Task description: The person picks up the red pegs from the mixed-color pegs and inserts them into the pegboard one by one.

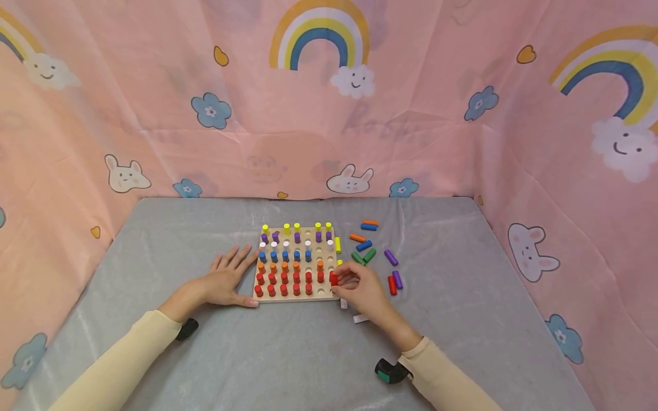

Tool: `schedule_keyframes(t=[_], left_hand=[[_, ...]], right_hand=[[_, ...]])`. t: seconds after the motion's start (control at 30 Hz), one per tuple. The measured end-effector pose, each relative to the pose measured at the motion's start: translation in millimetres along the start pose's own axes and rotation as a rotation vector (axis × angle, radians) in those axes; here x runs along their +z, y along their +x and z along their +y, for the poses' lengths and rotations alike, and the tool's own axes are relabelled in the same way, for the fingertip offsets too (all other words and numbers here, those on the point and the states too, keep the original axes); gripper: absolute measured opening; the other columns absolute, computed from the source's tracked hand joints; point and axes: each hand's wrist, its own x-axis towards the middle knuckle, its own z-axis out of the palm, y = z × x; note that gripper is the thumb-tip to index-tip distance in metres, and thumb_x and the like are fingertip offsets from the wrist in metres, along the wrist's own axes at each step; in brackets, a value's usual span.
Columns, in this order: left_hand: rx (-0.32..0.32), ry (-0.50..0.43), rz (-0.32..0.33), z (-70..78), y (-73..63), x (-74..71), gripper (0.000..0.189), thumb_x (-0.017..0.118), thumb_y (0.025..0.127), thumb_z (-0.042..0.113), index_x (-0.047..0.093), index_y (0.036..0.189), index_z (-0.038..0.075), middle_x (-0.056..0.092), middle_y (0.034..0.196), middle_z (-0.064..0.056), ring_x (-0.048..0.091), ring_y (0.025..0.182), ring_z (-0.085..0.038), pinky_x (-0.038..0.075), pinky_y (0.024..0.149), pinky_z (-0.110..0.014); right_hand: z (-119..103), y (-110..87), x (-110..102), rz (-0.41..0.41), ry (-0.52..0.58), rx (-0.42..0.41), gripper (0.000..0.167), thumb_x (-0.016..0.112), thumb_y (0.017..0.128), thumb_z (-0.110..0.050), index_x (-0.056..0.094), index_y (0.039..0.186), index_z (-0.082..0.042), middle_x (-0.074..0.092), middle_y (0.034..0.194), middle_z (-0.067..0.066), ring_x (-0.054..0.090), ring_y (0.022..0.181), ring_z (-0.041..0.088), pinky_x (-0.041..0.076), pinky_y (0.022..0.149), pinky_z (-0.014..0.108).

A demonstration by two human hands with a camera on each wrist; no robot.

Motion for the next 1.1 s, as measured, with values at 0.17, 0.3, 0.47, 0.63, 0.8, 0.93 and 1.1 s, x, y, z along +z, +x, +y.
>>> schedule_keyframes(t=[0.17,0.3,0.47,0.63,0.8,0.93,1.1], left_hand=[[0.006,-0.013,-0.003,-0.5,-0.1,0.1,0.122,0.067,0.074,0.077,0.002,0.161,0.020,-0.002,0.169,-0.015,-0.001,0.154,-0.045,0.004,0.118,-0.071],[0.011,-0.016,-0.003,-0.4,-0.6,-0.3,0.122,0.067,0.074,0.077,0.002,0.161,0.020,-0.002,0.169,-0.015,-0.001,0.154,-0.045,0.004,0.118,-0.071],[0.010,-0.009,-0.001,0.9,-1.6,-1.2,0.121,0.068,0.075,0.074,0.003,0.161,0.020,-0.002,0.169,-0.015,-0.001,0.154,-0.046,0.004,0.118,-0.071],[0.004,-0.011,-0.005,2.7,-2.4,-3.0,0.121,0.068,0.075,0.073,0.003,0.161,0.019,-0.001,0.169,-0.015,-0.001,0.154,-0.046,0.004,0.118,-0.071],[0.003,-0.016,-0.011,2.6,-2.3,-3.3,0.121,0.068,0.075,0.074,0.003,0.161,0.019,-0.002,0.169,-0.015,-0.002,0.154,-0.045,0.003,0.118,-0.071],[0.011,-0.016,-0.015,1.6,-1.4,-2.6,0.122,0.065,0.074,0.078,0.002,0.161,0.019,-0.003,0.168,-0.015,-0.003,0.154,-0.045,0.003,0.118,-0.071],[0.013,-0.026,-0.013,-0.5,0.3,-0.6,0.125,0.065,0.072,0.080,0.002,0.161,0.019,-0.003,0.169,-0.015,-0.004,0.154,-0.045,0.002,0.118,-0.071]], right_hand=[[1.6,-2.3,9.9,0.033,0.002,-0.031,0.025,0.078,0.082,-0.001,0.066,0.104,-0.001,0.067,0.097,0.019,0.068,0.082,0.009,0.059,0.071,0.020],[0.7,-3.1,17.5,0.054,0.018,-0.044,0.023,0.077,0.082,0.000,0.065,0.102,-0.002,0.067,0.098,0.018,0.069,0.083,0.012,0.059,0.072,0.021],[1.3,-4.0,26.9,0.068,0.041,-0.070,0.022,0.077,0.082,0.001,0.065,0.099,-0.005,0.066,0.099,0.015,0.071,0.084,0.019,0.060,0.074,0.023],[4.3,-4.0,34.0,0.091,0.062,-0.117,0.021,0.076,0.081,0.004,0.065,0.097,-0.003,0.068,0.098,0.017,0.071,0.086,0.023,0.060,0.075,0.025],[7.0,-2.4,37.7,0.095,0.072,-0.099,0.021,0.077,0.080,0.006,0.064,0.096,-0.002,0.068,0.099,0.017,0.069,0.088,0.024,0.061,0.076,0.026],[8.6,-1.9,39.4,0.098,0.063,-0.095,0.022,0.076,0.080,0.007,0.064,0.098,0.003,0.067,0.101,0.020,0.069,0.090,0.030,0.061,0.077,0.030],[7.3,-2.8,40.2,0.105,0.006,-0.113,0.022,0.076,0.080,0.007,0.064,0.097,0.001,0.068,0.101,0.018,0.070,0.090,0.029,0.061,0.077,0.029]])
